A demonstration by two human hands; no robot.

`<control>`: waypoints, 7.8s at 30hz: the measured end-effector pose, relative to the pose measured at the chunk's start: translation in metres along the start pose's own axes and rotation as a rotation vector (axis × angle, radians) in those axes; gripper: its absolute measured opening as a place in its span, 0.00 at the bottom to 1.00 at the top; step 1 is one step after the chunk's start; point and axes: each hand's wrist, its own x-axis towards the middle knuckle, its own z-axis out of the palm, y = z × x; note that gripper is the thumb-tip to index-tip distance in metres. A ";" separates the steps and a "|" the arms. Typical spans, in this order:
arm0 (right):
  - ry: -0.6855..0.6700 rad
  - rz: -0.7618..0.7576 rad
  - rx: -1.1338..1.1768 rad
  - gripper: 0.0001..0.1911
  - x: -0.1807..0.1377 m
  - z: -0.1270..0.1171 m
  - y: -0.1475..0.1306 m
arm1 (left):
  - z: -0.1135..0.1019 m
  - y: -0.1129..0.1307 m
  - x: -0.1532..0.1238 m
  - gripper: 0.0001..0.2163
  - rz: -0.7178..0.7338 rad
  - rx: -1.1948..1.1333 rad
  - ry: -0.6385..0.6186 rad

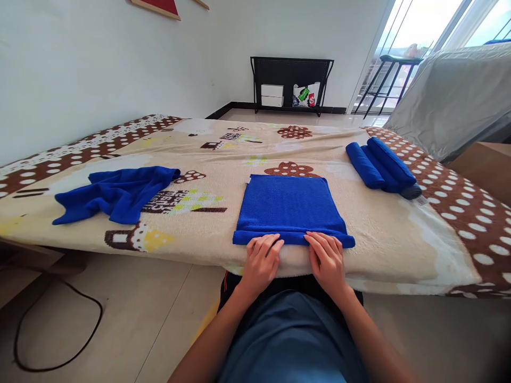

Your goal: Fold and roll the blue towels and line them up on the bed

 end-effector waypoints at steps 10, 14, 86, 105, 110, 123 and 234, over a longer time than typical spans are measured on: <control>-0.059 0.047 -0.103 0.22 0.004 -0.016 0.012 | -0.005 -0.013 0.007 0.17 -0.103 0.009 0.047; -0.175 -0.042 -0.032 0.24 0.015 -0.002 -0.011 | 0.007 0.012 0.020 0.20 0.054 -0.048 -0.105; -0.280 0.035 -0.059 0.21 0.029 0.001 -0.024 | -0.009 0.002 0.022 0.21 -0.087 -0.025 -0.263; -0.018 0.187 -0.318 0.16 0.004 -0.023 0.026 | -0.031 -0.026 0.020 0.16 -0.275 0.109 -0.110; -0.168 0.072 -0.186 0.18 0.024 -0.006 -0.006 | -0.011 -0.002 0.041 0.17 -0.089 0.004 -0.297; -0.227 0.174 -0.313 0.24 0.016 -0.025 0.039 | -0.029 -0.037 0.034 0.18 -0.337 0.104 -0.284; -0.200 0.173 -0.137 0.15 -0.003 -0.058 0.077 | -0.048 -0.078 -0.020 0.17 -0.196 0.035 -0.164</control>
